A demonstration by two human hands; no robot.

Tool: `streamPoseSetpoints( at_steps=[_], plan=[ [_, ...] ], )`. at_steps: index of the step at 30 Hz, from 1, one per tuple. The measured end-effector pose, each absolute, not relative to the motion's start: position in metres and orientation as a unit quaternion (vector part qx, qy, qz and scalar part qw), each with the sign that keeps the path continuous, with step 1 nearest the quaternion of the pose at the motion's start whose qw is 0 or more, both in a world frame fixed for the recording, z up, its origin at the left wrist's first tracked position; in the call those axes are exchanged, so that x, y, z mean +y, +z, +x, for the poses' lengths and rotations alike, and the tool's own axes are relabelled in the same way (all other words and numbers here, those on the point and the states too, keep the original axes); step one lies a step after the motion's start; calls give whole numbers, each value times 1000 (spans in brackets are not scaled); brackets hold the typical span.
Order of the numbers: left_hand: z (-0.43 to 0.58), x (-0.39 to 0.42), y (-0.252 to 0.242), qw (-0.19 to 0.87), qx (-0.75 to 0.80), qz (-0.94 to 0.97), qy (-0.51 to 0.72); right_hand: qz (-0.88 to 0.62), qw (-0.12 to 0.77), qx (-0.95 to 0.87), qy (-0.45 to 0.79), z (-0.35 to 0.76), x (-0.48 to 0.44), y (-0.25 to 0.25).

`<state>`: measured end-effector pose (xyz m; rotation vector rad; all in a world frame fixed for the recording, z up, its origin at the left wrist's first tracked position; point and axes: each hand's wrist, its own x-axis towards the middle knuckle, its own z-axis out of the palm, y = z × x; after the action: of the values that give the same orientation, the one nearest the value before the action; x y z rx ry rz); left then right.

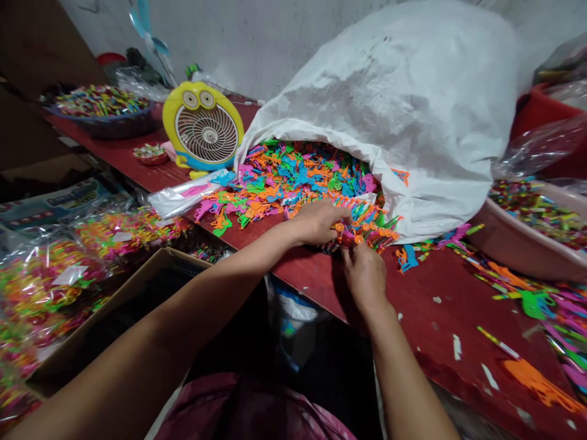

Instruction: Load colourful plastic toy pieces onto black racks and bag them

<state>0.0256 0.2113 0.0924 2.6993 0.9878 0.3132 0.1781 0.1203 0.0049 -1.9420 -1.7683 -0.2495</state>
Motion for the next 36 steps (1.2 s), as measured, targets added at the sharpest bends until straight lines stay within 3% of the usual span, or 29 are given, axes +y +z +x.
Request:
streamPoseSetpoints(
  at_steps=[5, 15, 36],
  plan=[
    [26, 213, 93, 121, 335, 929, 104, -716, 230, -654, -81, 182, 124, 11],
    [27, 212, 97, 136, 345, 925, 88, -704, 279, -653, -6, 185, 127, 22],
    [28, 213, 95, 141, 334, 928, 90, -729, 227, -629, -144, 168, 118, 12]
  ],
)
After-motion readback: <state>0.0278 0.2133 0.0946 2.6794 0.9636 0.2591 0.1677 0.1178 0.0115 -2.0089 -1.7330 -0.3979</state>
